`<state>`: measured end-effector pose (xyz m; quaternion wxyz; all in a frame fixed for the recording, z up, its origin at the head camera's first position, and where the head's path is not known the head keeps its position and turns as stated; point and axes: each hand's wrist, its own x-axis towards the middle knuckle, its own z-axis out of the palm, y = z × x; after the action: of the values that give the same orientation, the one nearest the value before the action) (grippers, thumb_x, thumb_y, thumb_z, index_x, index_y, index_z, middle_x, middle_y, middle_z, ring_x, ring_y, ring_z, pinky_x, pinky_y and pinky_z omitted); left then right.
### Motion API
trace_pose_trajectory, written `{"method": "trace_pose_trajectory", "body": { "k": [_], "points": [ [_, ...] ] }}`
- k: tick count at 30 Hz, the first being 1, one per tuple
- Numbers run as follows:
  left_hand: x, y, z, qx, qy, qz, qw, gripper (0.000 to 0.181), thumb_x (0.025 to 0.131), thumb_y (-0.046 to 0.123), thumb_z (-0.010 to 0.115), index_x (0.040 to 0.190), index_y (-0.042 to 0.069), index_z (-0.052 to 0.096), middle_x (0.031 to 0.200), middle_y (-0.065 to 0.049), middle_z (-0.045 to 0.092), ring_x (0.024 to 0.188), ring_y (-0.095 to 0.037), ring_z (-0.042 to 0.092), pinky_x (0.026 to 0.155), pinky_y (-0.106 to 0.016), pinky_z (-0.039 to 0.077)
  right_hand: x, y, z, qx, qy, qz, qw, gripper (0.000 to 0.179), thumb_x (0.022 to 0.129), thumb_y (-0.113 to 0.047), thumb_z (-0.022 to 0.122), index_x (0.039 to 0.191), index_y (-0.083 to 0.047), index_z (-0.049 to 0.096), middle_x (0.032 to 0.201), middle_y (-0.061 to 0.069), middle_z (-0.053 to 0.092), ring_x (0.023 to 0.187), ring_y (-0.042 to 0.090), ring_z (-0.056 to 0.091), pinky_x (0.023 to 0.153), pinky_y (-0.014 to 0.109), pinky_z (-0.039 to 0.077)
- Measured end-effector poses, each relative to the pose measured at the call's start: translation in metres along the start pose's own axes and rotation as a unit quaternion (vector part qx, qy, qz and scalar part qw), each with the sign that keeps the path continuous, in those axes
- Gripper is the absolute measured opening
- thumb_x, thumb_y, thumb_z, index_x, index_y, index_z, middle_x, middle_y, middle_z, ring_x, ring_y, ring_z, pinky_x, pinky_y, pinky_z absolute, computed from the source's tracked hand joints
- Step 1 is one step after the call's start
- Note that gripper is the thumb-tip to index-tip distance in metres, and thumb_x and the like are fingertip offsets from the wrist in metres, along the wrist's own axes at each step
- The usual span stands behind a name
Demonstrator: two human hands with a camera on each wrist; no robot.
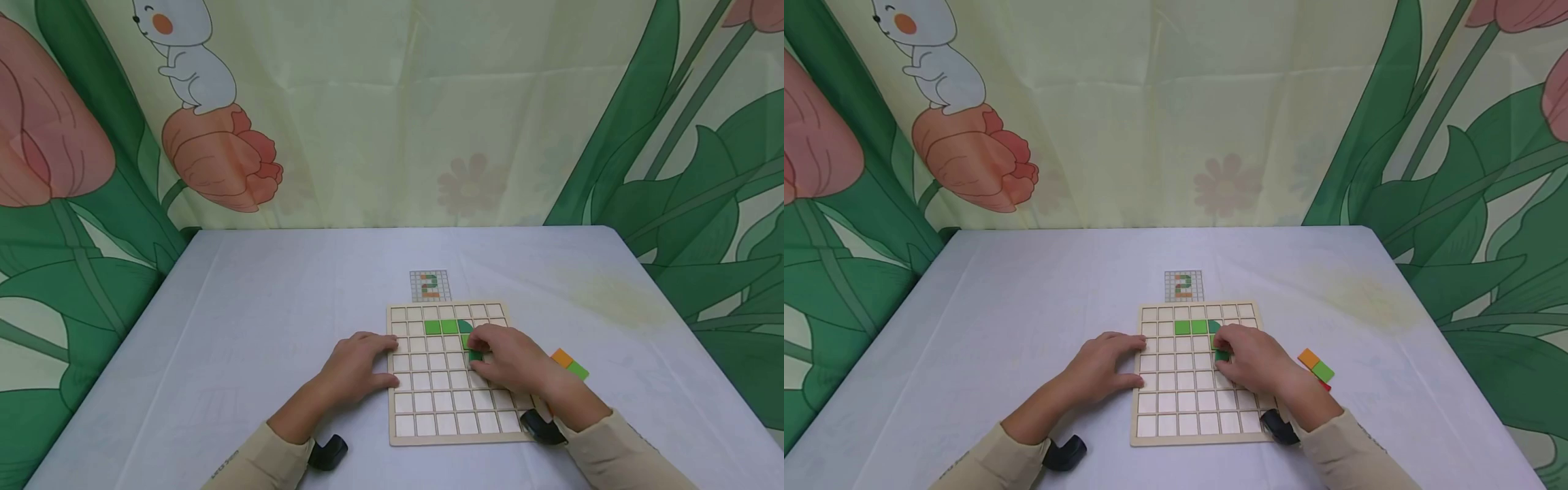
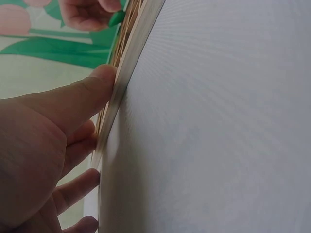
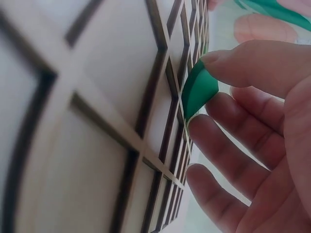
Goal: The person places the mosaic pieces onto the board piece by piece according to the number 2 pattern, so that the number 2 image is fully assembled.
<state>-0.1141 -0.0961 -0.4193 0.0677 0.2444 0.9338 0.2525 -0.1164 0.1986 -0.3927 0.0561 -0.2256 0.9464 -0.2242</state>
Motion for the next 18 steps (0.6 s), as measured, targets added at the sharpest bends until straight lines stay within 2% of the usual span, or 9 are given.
{"method": "trace_pose_trajectory", "body": {
  "k": [18],
  "points": [
    [0.002,-0.0021,0.0001,0.009,0.001,0.004,1.0,0.058,0.083,0.036,0.082,0.133,0.014,0.063,0.136,0.002,0.062,0.126,-0.024,0.052,0.103,-0.05,0.04,0.0001,-0.0017,0.0008,-0.001,-0.011,-0.003,0.9999,0.014,0.085,-0.011,0.075,0.091,-0.015,0.064,0.084,-0.009,0.055,0.076,0.012,0.048,0.069,0.033,0.045]
  ]
}}
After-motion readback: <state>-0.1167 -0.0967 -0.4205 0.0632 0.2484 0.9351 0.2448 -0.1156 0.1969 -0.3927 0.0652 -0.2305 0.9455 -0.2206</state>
